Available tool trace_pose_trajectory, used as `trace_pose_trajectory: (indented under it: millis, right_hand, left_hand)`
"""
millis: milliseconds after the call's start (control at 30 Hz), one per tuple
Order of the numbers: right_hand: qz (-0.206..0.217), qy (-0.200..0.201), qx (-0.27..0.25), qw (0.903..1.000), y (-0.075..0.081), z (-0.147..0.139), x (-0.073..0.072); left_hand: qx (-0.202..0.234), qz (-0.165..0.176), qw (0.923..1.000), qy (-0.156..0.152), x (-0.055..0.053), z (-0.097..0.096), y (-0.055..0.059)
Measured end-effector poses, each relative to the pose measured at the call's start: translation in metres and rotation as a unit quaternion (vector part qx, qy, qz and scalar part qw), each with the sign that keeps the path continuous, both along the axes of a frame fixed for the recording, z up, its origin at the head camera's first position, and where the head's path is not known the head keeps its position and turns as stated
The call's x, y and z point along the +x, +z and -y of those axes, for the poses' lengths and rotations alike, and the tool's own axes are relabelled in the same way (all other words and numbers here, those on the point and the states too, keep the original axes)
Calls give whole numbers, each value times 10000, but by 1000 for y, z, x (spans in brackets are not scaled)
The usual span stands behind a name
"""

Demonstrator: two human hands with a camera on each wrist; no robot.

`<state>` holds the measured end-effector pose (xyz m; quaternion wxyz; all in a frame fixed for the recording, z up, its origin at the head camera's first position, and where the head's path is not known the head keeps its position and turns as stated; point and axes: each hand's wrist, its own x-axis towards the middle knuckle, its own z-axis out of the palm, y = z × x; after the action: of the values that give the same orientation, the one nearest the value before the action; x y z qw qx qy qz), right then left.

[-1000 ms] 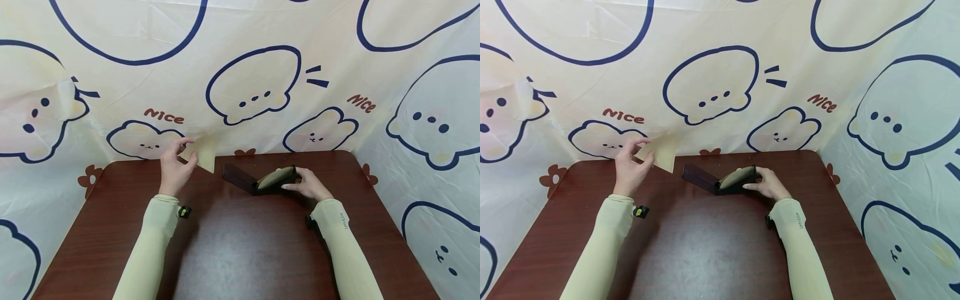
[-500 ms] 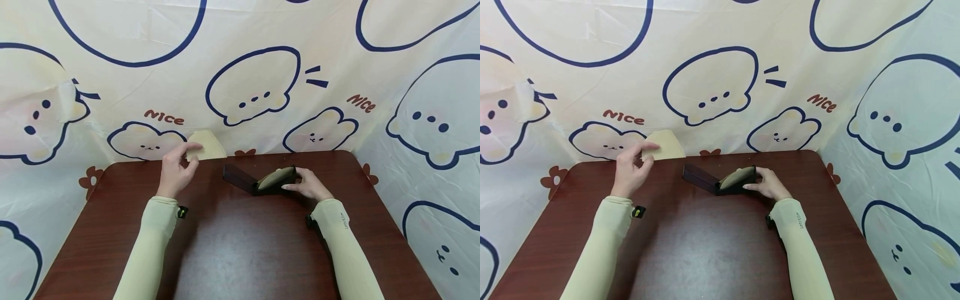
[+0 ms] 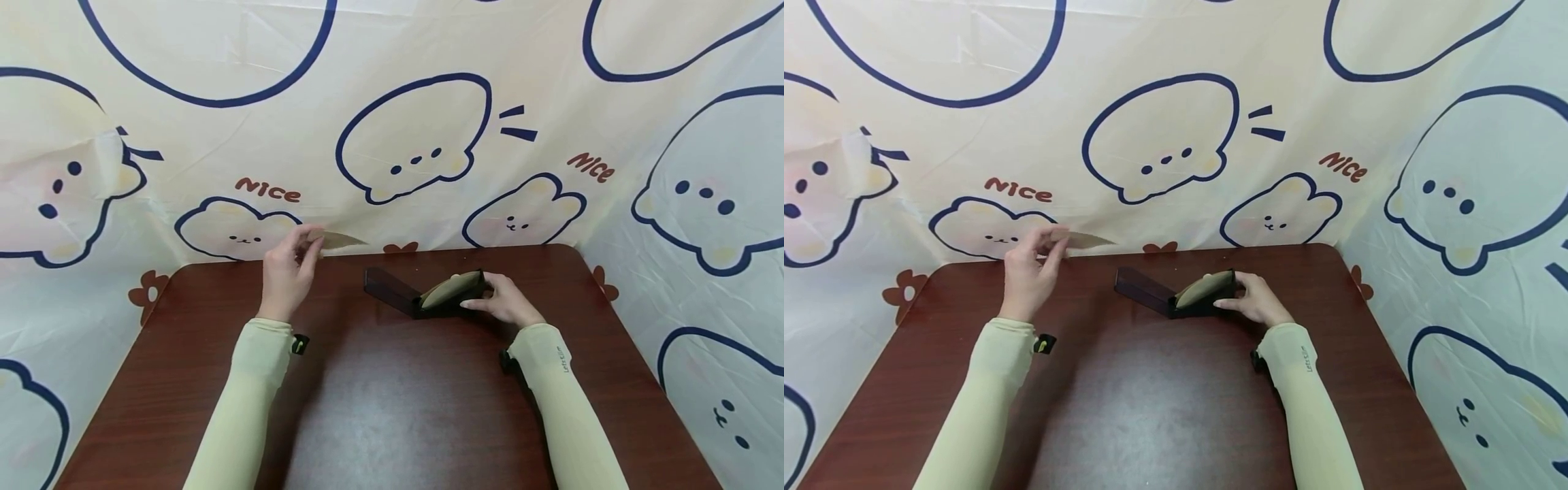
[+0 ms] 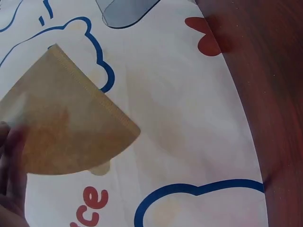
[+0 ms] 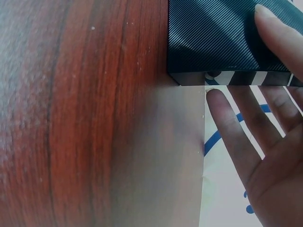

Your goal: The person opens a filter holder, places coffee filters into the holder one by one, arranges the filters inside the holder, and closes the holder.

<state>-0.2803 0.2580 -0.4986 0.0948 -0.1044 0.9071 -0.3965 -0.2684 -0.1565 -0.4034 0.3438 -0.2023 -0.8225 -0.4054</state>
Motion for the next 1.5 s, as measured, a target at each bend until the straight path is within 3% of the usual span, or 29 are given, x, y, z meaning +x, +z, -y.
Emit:
trace_pose_trajectory:
  millis: [133,200,433,533,700,833,900,1067,1167,1333,1500]
  right_hand:
    - [26,-13,-31,10000,2,0,1]
    - [15,14,-31,10000,3,0,0]
    - [31,-12,-22,10000,3,0,1]
    - [29,-9,3,10000,2,0,0]
    - [-19,40,-41,10000,1,0,0]
    - [-43,86,-99,9999,-1,0,-1]
    - [-64,97,-80,9999,-2,-1,-1]
    - [-88,93,-97,9999,-2,0,-1]
    - [-61,89,-82,9999,-2,0,-1]
    - [-84,83,-42,9999,-1,0,0]
    - [-90,67,-91,9999,0,0,1]
  left_hand:
    - [51,-215,9987,452,-1,-1,4]
    - [180,-159,9986,467,-1,-1,5]
    - [637,619,9950,-459,-1,-3,7]
    - [703,804,9926,-580,0,-5,6]
    - [995,521,9920,-573,-1,-11,7]
    - [1615,34,9844,-691,0,-14,10]
    - [1727,-255,9830,-577,0,-15,11]
    - [1403,-739,9872,-195,-2,-17,14]
    - [1192,-722,9901,-193,-2,-20,14]
    - [687,-497,9954,-440,-2,-28,12]
    - [435,-425,9947,-825,-2,-38,10]
